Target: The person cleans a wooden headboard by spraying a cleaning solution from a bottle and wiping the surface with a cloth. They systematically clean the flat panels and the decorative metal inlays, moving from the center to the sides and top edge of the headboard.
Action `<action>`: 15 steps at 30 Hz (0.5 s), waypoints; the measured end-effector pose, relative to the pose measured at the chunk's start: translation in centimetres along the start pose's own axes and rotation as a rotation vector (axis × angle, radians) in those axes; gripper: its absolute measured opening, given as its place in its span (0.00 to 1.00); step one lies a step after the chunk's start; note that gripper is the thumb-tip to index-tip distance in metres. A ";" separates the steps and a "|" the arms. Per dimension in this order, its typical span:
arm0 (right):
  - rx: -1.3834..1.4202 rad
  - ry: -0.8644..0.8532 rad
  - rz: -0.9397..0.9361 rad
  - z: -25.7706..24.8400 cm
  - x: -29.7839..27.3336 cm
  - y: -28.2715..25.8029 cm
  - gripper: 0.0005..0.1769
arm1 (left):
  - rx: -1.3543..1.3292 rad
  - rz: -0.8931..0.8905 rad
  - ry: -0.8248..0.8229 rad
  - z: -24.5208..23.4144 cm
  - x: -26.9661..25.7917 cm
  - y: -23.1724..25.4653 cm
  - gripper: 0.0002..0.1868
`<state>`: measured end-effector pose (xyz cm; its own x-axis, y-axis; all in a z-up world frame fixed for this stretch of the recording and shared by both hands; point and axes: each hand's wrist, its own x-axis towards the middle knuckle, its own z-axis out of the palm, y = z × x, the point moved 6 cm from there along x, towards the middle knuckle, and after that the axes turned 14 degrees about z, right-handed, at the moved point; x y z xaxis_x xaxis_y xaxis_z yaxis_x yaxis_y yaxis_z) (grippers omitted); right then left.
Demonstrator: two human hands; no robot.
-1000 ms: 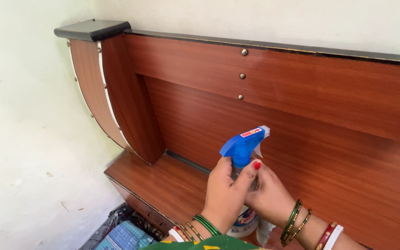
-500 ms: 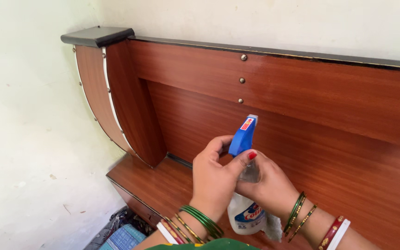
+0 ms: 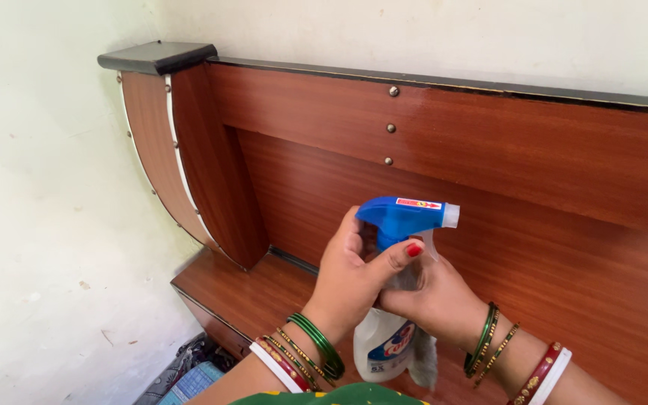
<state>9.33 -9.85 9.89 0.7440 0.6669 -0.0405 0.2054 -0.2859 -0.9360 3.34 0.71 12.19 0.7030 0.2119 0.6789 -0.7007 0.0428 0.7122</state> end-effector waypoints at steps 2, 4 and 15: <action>-0.017 0.008 0.021 0.0 0.0 -0.2 0.33 | 0.046 0.011 0.026 -0.2 0.3 0.2 0.28; 0.025 0.022 -0.006 0.1 0.1 -0.5 0.34 | 0.011 0.025 0.051 -0.6 0.6 0.0 0.29; 0.067 0.076 0.103 1.8 1.3 -1.1 0.24 | -0.054 -0.036 -0.012 -2.8 0.4 -0.5 0.29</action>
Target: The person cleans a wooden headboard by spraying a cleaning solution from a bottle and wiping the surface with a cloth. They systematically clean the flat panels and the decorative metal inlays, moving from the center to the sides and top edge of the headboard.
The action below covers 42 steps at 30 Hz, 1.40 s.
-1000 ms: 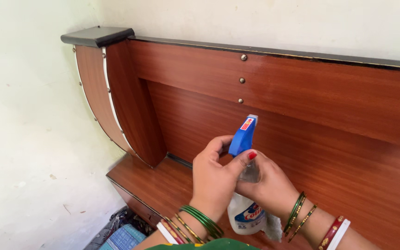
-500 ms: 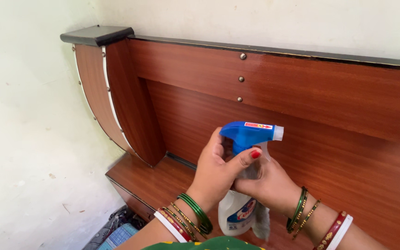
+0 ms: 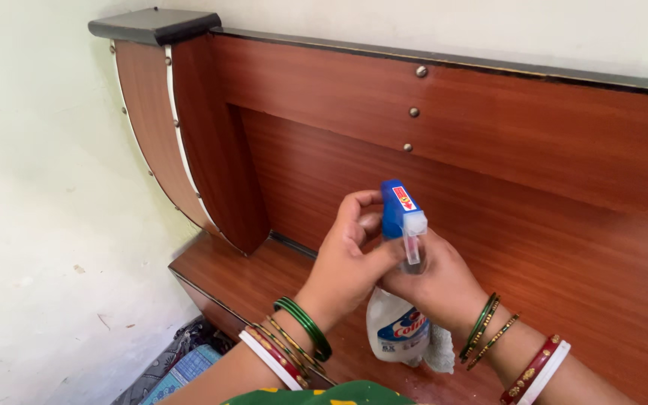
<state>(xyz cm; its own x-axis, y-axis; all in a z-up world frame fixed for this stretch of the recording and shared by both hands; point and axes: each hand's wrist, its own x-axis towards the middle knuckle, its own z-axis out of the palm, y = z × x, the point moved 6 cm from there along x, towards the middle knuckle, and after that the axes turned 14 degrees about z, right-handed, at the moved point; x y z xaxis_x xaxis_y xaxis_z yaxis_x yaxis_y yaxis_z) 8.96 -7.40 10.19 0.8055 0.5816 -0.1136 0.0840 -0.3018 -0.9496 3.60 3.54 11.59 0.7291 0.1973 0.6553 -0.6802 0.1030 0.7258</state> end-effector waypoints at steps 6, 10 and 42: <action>-0.050 0.009 0.026 3.1 1.7 0.2 0.22 | -0.053 -0.069 0.043 -2.9 0.3 -1.7 0.21; 0.067 -0.005 -0.007 5.2 2.6 0.3 0.29 | -0.168 -0.209 -0.134 -6.0 0.3 -0.7 0.22; -0.283 0.662 -0.651 -5.5 -6.7 -13.4 0.21 | 0.036 -0.208 0.051 -13.3 -1.6 -8.8 0.18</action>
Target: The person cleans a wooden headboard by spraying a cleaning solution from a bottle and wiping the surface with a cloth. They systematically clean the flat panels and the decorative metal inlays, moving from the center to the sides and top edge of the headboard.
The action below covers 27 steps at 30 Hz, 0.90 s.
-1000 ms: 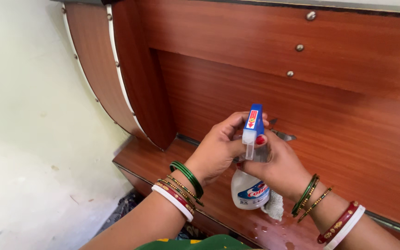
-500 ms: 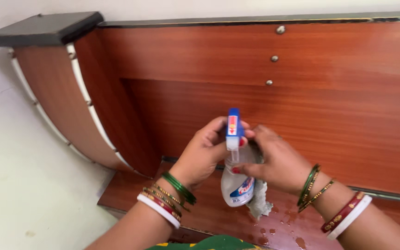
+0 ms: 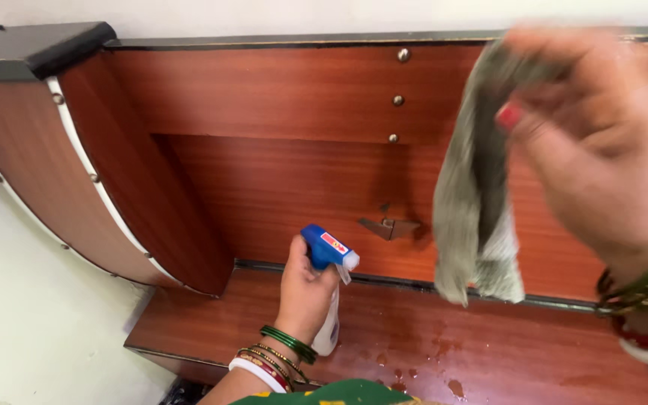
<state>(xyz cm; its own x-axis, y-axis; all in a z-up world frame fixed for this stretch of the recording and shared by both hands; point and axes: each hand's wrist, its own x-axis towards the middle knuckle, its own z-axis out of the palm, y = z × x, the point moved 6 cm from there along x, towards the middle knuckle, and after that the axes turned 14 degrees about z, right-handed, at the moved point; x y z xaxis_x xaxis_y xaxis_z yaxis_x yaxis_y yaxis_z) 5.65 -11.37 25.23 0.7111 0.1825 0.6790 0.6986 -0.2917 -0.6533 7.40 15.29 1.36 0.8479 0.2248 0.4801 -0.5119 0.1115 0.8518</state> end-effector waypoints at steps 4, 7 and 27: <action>-0.317 0.151 -0.210 -1.6 1.6 -0.1 0.24 | 0.217 0.012 0.058 -0.1 -0.1 0.6 0.15; -0.727 0.252 -0.212 0.2 3.9 2.4 0.33 | 0.338 -0.159 0.141 -0.7 -0.5 0.3 0.11; -0.799 -0.010 -0.456 5.6 7.7 4.1 0.44 | 0.473 -0.014 0.366 1.3 -3.4 -0.4 0.12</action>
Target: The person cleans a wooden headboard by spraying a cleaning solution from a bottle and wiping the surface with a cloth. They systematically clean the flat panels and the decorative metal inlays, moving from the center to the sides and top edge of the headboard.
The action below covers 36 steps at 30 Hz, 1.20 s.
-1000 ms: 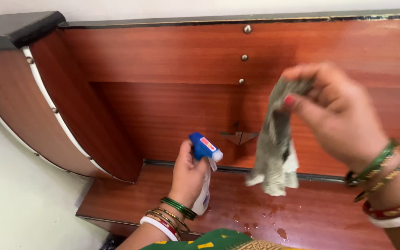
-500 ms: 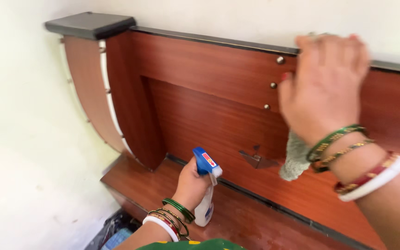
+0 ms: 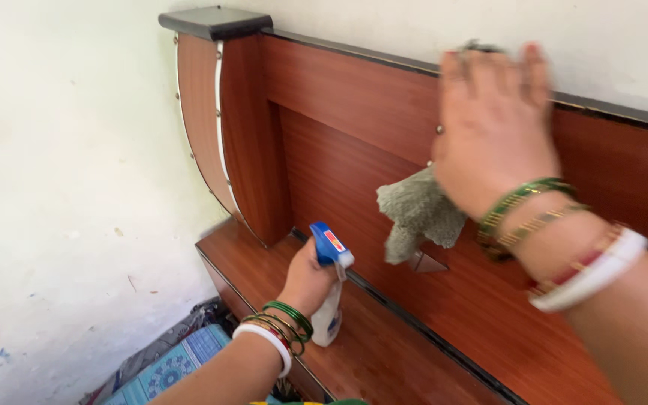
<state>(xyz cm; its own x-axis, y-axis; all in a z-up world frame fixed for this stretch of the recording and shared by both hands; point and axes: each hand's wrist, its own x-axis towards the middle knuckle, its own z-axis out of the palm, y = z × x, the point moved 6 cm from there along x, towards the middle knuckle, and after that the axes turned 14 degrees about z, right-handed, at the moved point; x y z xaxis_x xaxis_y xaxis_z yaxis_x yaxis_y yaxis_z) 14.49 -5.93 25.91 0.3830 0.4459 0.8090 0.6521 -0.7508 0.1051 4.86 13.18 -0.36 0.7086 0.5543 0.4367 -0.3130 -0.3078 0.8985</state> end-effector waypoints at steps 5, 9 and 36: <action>-0.169 0.060 0.088 -4.5 -5.5 7.5 0.41 | 0.026 0.036 0.003 -0.1 -0.5 0.8 0.13; -0.147 0.064 0.190 -6.6 -7.7 10.3 0.36 | 0.028 -0.043 0.000 -0.6 0.2 1.1 0.11; 0.241 0.296 0.073 11.8 11.2 -22.5 0.33 | -0.179 -0.031 -0.272 -18.0 8.1 -1.3 0.13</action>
<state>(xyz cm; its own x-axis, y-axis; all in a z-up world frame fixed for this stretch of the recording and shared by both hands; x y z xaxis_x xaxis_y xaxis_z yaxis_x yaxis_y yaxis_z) 11.88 21.69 25.79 0.2518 0.2096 0.9448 0.7785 -0.6238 -0.0691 -0.32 32.00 2.79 0.8548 0.3268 0.4032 -0.3781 -0.1400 0.9151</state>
